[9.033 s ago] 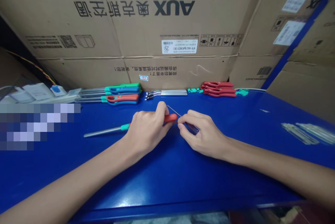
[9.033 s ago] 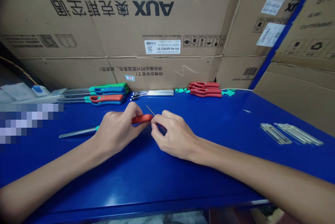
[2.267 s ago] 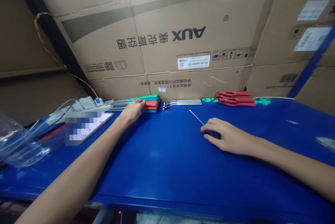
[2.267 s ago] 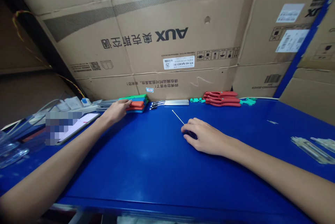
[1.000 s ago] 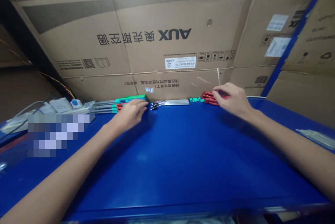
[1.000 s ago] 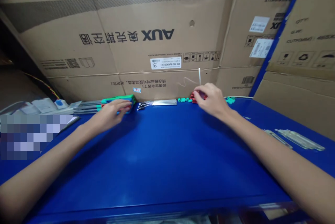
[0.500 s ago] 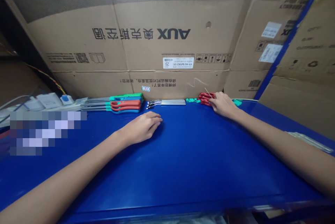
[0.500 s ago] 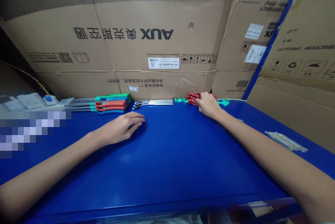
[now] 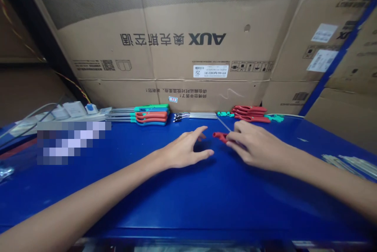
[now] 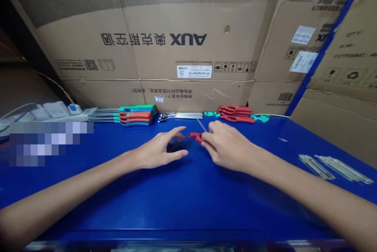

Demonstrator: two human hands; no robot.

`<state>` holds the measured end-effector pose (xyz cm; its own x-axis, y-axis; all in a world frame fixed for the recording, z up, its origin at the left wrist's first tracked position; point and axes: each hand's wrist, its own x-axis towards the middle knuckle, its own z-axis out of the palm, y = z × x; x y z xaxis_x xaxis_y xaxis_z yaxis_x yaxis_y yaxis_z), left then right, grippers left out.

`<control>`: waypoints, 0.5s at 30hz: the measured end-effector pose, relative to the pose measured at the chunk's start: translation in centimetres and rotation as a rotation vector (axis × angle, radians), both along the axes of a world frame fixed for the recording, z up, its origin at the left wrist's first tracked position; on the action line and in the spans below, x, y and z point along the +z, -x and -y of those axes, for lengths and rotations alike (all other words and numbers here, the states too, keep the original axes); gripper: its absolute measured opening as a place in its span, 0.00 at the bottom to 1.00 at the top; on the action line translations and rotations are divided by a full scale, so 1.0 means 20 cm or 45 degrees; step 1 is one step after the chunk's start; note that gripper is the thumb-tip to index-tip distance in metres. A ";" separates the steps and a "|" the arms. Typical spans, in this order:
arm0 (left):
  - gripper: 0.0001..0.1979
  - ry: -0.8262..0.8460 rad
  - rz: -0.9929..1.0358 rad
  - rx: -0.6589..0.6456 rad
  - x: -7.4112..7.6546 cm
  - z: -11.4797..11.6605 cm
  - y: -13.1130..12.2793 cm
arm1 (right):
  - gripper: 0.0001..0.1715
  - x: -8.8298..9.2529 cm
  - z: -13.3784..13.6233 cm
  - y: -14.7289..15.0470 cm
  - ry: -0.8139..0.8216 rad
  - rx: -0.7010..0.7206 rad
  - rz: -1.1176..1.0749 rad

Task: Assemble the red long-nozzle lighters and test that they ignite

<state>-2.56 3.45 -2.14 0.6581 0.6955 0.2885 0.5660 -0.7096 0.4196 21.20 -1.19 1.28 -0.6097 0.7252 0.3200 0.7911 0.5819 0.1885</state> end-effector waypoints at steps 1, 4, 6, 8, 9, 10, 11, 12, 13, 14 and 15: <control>0.34 0.020 0.034 -0.014 0.00 0.00 -0.01 | 0.19 0.00 0.02 0.06 0.064 0.012 0.028; 0.15 0.067 0.117 -0.065 -0.02 0.00 0.00 | 0.16 -0.01 0.05 0.19 0.178 0.013 0.047; 0.11 0.096 0.152 -0.090 -0.03 0.00 0.01 | 0.15 -0.02 0.04 0.22 0.251 0.002 -0.010; 0.12 0.109 0.185 -0.091 -0.03 0.00 0.03 | 0.14 -0.02 0.03 0.21 0.345 -0.001 -0.123; 0.13 0.105 0.200 -0.084 -0.02 0.00 0.03 | 0.14 -0.02 0.02 0.19 0.396 0.013 -0.196; 0.13 0.096 0.214 -0.075 -0.02 0.00 0.04 | 0.15 -0.01 0.01 0.17 0.448 0.042 -0.279; 0.14 0.085 0.225 -0.067 -0.01 0.00 0.04 | 0.18 -0.01 0.00 0.14 0.492 0.078 -0.372; 0.14 0.072 0.231 -0.060 0.00 0.00 0.05 | 0.18 0.01 -0.02 0.11 0.522 0.116 -0.470; 0.14 0.057 0.234 -0.054 0.00 -0.01 0.05 | 0.17 0.02 -0.03 0.09 0.528 0.147 -0.574; 0.13 0.042 0.230 -0.051 0.01 0.00 0.06 | 0.14 0.03 -0.03 0.07 0.507 0.167 -0.680; 0.13 0.027 0.222 -0.051 0.01 0.00 0.06 | 0.12 0.04 -0.04 0.05 0.478 0.179 -0.784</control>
<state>-3.75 3.51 -1.92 0.6265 0.6769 0.3863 0.4548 -0.7200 0.5241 20.17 -0.43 2.04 -0.4948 0.7815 0.3800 0.6025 0.6236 -0.4981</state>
